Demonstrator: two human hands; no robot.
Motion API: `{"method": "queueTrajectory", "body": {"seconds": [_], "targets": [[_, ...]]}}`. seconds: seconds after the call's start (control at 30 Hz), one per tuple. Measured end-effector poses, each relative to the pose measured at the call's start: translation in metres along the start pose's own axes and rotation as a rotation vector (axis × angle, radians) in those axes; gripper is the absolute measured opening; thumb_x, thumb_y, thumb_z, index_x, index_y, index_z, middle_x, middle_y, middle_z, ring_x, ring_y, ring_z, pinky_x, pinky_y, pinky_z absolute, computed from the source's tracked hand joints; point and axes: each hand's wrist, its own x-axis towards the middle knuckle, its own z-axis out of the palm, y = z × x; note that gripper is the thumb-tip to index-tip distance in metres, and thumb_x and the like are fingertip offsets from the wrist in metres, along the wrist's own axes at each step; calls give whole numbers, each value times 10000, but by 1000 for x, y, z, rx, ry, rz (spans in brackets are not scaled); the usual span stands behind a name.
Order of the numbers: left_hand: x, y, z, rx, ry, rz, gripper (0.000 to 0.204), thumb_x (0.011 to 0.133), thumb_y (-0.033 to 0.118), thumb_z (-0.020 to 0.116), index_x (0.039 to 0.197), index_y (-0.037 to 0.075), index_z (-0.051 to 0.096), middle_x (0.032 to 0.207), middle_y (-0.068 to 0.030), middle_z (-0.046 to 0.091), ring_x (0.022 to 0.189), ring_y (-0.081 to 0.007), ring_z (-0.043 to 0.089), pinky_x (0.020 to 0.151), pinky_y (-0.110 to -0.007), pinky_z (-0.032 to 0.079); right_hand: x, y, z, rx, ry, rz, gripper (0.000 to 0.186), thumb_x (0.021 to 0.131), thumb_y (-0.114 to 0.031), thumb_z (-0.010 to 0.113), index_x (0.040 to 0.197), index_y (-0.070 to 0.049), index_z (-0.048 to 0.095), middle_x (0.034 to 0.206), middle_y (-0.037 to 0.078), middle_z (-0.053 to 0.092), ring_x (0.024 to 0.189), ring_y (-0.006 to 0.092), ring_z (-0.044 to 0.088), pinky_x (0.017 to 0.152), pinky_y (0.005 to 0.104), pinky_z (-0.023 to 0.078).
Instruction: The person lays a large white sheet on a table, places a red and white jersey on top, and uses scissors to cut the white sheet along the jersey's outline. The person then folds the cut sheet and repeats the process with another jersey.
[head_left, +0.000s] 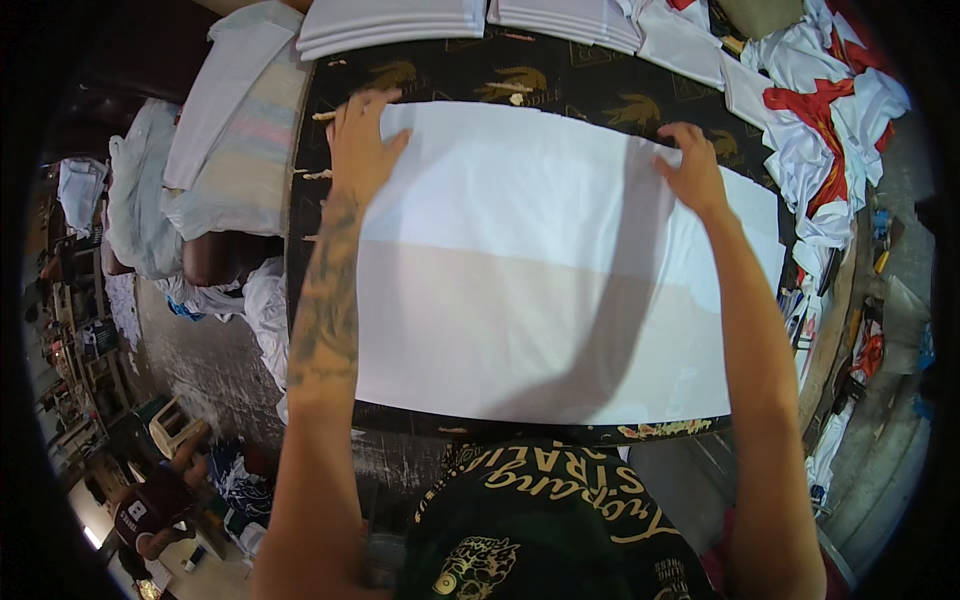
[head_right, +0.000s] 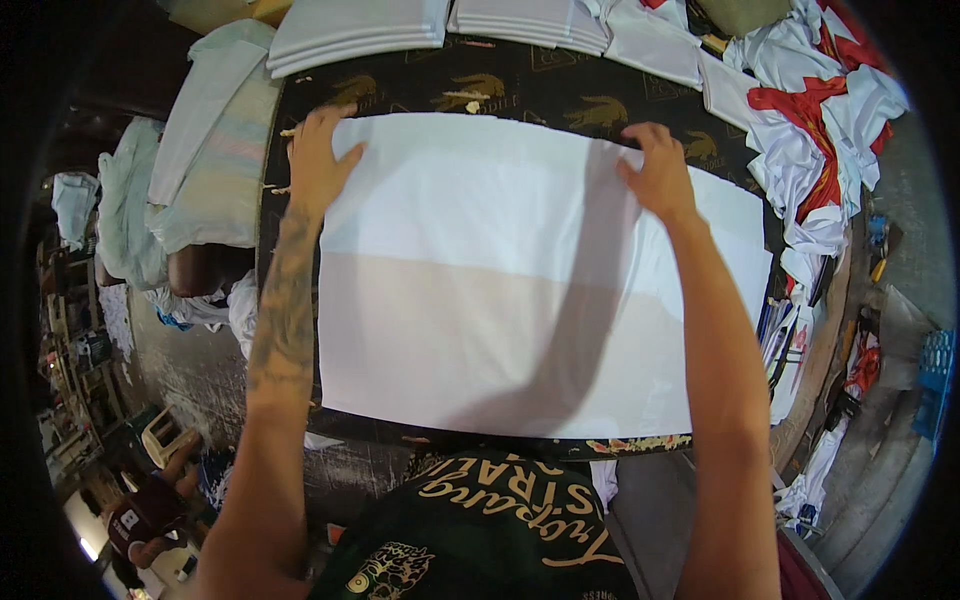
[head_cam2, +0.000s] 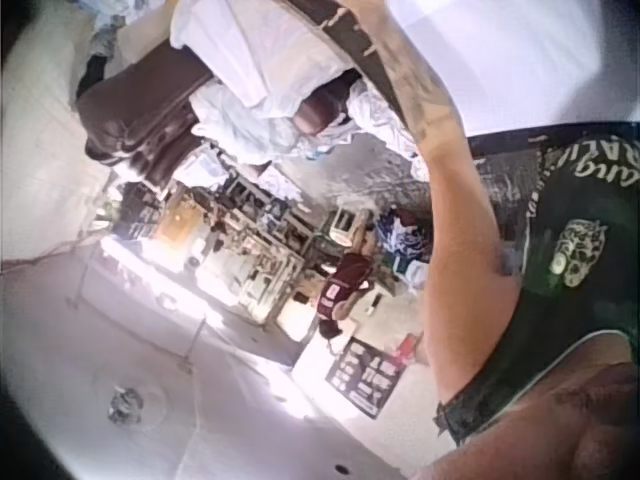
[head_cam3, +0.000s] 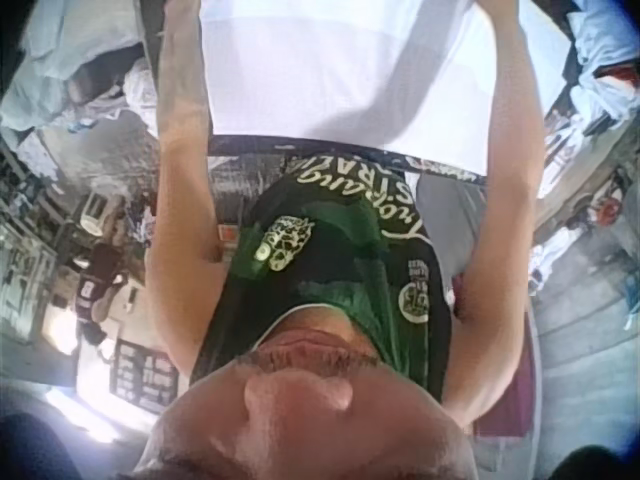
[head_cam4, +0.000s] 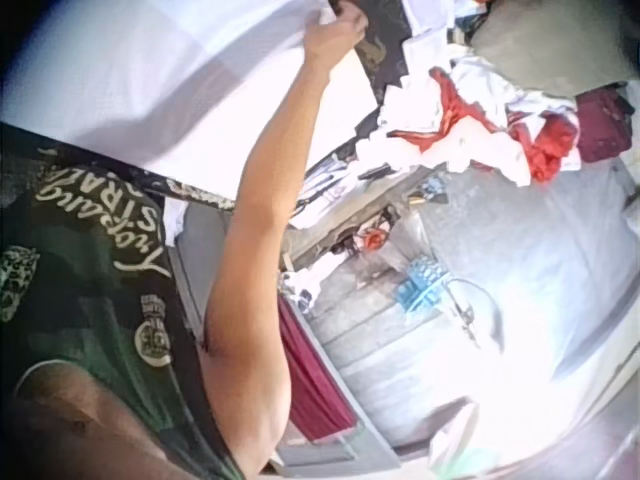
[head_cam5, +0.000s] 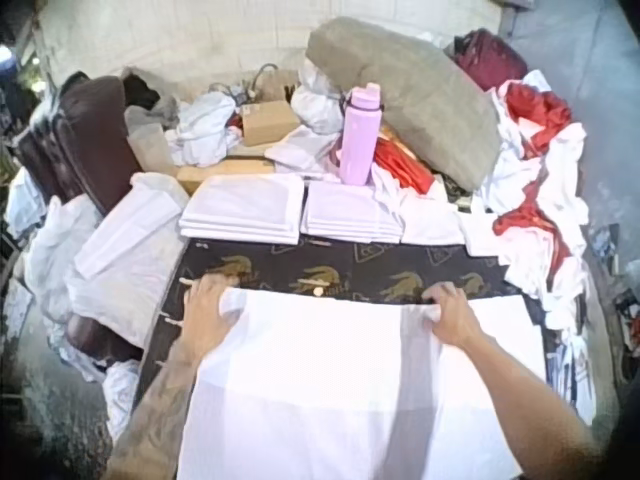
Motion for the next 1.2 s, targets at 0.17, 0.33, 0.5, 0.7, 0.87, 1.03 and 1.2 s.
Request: {"method": "queueTrajectory", "body": {"seconds": [0.17, 0.33, 0.5, 0.7, 0.87, 1.03, 1.2], "targets": [[-113, 6, -32, -170, 143, -124, 336, 914, 82, 736, 1246, 69, 690, 1185, -137, 671, 1137, -347, 631, 992, -467, 479, -117, -72, -27, 135, -108, -16, 359, 887, -53, 778, 1232, -84, 686, 1276, 149, 626, 1220, 383, 580, 1034, 465, 504], [-178, -7, -46, -118, 114, -495, 191, 961, 162, 719, 1099, 42, 661, 1019, -136, 666, 986, -330, 655, 864, -462, 512, -228, -92, -40, 167, -84, 204, 355, 880, -49, 778, 1221, -58, 680, 1248, 154, 625, 1175, 390, 578, 997, 479, 496], [-246, 88, -38, 106, -36, -230, 356, 840, 133, 656, 1190, 93, 607, 1170, -142, 577, 1128, -361, 566, 938, -540, 449, -301, -76, -49, 41, -158, 382, 368, 856, -55, 769, 1211, -44, 675, 1229, 169, 625, 1156, 394, 581, 993, 492, 493], [-257, 118, -27, 310, 320, -502, 648, 936, 313, 715, 1514, 101, 513, 1428, -173, 527, 1351, -390, 496, 1107, -616, 374, -352, -60, -57, 86, -21, 303, 296, 861, -76, 745, 1149, -43, 685, 1163, 187, 639, 1121, 409, 598, 974, 501, 503], [-214, 79, 11, 484, -64, -270, 784, 1024, 588, 570, 1695, 266, 321, 1758, -123, 272, 1622, -350, 243, 1266, -686, 149, -392, -53, -62, 198, -120, 295, 161, 931, -194, 754, 950, -39, 714, 1051, 166, 678, 1067, 394, 613, 922, 486, 504], [-190, 63, -19, 845, -233, -414, 808, 1050, 659, 477, 1724, 286, 230, 1793, -103, 197, 1647, -346, 174, 1200, -814, 46, -457, 18, -107, 134, 30, 813, 325, 905, -267, 807, 1121, -43, 712, 1153, 164, 683, 1140, 399, 607, 989, 493, 486], [-201, 235, 61, -3, -215, 185, 616, 957, 396, 746, 1488, 148, 557, 1543, -136, 527, 1498, -374, 405, 1246, -597, 241, -485, 55, -92, 166, 132, 1026, 423, 898, -343, 829, 1115, -7, 691, 1136, 216, 646, 1129, 396, 620, 962, 478, 503]]}}
